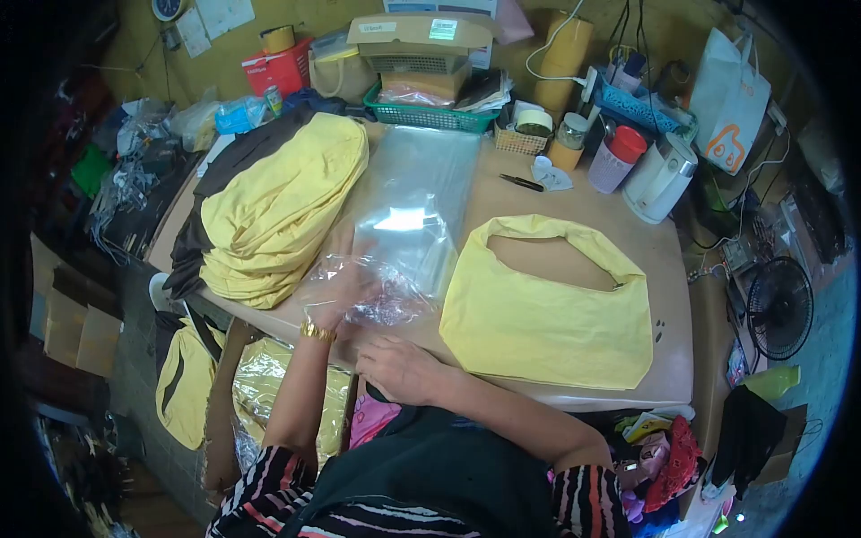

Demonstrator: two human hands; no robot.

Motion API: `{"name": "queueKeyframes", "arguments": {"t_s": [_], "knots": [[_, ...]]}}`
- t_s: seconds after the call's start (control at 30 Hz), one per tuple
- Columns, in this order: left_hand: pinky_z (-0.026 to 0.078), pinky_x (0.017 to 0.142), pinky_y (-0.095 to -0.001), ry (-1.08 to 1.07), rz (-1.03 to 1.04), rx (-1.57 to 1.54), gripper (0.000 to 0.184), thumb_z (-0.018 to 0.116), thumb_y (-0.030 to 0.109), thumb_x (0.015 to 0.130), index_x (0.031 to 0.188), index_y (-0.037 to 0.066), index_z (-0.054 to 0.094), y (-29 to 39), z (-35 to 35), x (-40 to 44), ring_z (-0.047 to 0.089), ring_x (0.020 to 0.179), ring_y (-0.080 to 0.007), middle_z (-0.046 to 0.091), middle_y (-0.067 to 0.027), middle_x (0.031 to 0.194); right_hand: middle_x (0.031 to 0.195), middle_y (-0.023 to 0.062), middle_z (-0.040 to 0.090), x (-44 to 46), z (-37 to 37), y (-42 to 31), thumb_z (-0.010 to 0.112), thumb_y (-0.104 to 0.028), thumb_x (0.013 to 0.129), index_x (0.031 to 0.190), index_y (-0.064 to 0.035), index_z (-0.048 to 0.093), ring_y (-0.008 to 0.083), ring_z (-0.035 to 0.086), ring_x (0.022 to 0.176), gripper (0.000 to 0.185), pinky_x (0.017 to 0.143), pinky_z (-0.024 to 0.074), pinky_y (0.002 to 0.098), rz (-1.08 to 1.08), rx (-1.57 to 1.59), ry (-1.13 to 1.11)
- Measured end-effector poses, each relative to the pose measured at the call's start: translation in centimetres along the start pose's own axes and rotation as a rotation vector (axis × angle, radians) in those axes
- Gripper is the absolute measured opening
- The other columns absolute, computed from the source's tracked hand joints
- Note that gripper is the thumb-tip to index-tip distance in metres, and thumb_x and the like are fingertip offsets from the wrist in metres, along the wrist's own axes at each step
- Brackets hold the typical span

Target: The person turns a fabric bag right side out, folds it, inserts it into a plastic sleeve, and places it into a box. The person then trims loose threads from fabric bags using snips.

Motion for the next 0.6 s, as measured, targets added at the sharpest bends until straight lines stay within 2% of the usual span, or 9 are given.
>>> {"name": "queueKeyframes", "arguments": {"t_s": [0.1,0.13,0.2,0.27,0.4,0.47,0.5,0.57,0.6], "knots": [[0.037,0.103,-0.0489,0.106,0.101,0.006,0.038,0.071,0.027,0.079,0.111,0.008,0.063,-3.4,3.2,0.2,0.040,0.128,-0.0382,0.046,-0.0113,0.140,0.097,0.0137,0.058,0.9,0.9,0.5,0.061,-0.009,0.076,0.091,-0.0018,0.059,0.0303,0.056,0.099,0.017,0.089,0.0438,0.0408,0.096,0.121,0.102],[0.045,0.089,-0.0440,0.205,0.117,-0.042,0.020,0.068,0.023,0.082,0.090,0.006,0.065,-2.2,1.7,0.5,0.054,0.107,-0.0321,0.060,-0.0079,0.115,0.103,0.0169,0.058,1.6,1.5,1.1,0.060,-0.011,0.077,0.093,-0.0006,0.059,0.0315,0.055,0.105,0.019,0.092,0.0432,0.0406,0.112,0.028,0.116],[0.045,0.085,-0.0444,0.184,0.118,-0.051,0.019,0.066,0.023,0.084,0.089,0.005,0.064,-2.6,1.7,2.0,0.055,0.101,-0.0329,0.060,-0.0107,0.107,0.110,0.0201,0.057,2.9,1.6,1.6,0.059,-0.012,0.078,0.096,0.0006,0.059,0.0327,0.054,0.111,0.021,0.095,0.0427,0.0405,0.123,-0.074,0.142],[0.046,0.081,-0.0448,0.154,0.116,-0.060,0.019,0.063,0.023,0.087,0.087,0.005,0.062,-3.3,2.1,3.0,0.056,0.094,-0.0337,0.061,-0.0135,0.098,0.116,0.0251,0.056,3.9,1.1,1.4,0.051,-0.011,0.085,0.102,0.0070,0.058,0.0376,0.052,0.114,0.026,0.100,0.0414,0.0444,0.315,-0.625,0.056],[0.044,0.076,-0.0484,0.241,-0.028,-0.416,0.025,0.057,0.025,0.092,0.088,0.000,0.057,-2.9,1.1,4.1,0.055,0.083,-0.0392,0.057,-0.0208,0.085,0.123,0.0284,0.053,5.5,0.8,3.2,0.050,-0.012,0.084,0.110,0.0101,0.056,0.0415,0.047,0.121,0.035,0.106,0.0342,0.0507,0.386,-0.591,0.083],[0.044,0.075,-0.0486,0.260,-0.003,-0.574,0.028,0.056,0.027,0.092,0.090,-0.001,0.056,-2.0,-0.4,3.5,0.054,0.081,-0.0404,0.056,-0.0225,0.084,0.134,0.0338,0.044,7.5,-1.2,3.9,0.051,-0.012,0.081,0.122,0.0142,0.052,0.0473,0.040,0.128,0.048,0.110,0.0246,0.0567,0.777,0.200,-0.392],[0.045,0.075,-0.0473,0.111,-0.058,-0.419,0.030,0.057,0.028,0.091,0.094,-0.002,0.055,-1.6,-1.3,3.0,0.056,0.083,-0.0406,0.058,-0.0242,0.086,0.134,0.0338,0.044,7.5,-0.2,4.6,0.051,-0.012,0.081,0.122,0.0142,0.052,0.0473,0.040,0.128,0.048,0.110,0.0246,0.0567,0.777,0.198,-0.379],[0.046,0.075,-0.0460,-0.030,-0.101,-0.258,0.033,0.058,0.028,0.090,0.097,-0.004,0.054,-1.9,-1.3,2.1,0.058,0.085,-0.0409,0.059,-0.0258,0.089,0.145,0.0317,0.034,7.6,2.1,6.3,0.050,-0.017,0.084,0.137,0.0072,0.042,0.0479,0.027,0.137,0.058,0.112,0.0170,0.0601,0.583,-0.430,-0.208],[0.047,0.074,-0.0452,0.082,-0.137,-0.277,0.035,0.061,0.027,0.087,0.101,-0.004,0.054,-2.1,-1.3,1.3,0.059,0.087,-0.0405,0.061,-0.0272,0.093,0.145,0.0317,0.034,8.2,2.1,6.3,0.050,-0.017,0.084,0.137,0.0072,0.042,0.0479,0.027,0.137,0.058,0.112,0.0170,0.0601,0.587,-0.431,-0.201]]}}
Point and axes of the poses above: each hand's wrist, its own x-axis towards the middle knuckle, its own z-axis out of the palm, y = z × x, the point moved 1 cm from there along x, towards the middle knuckle
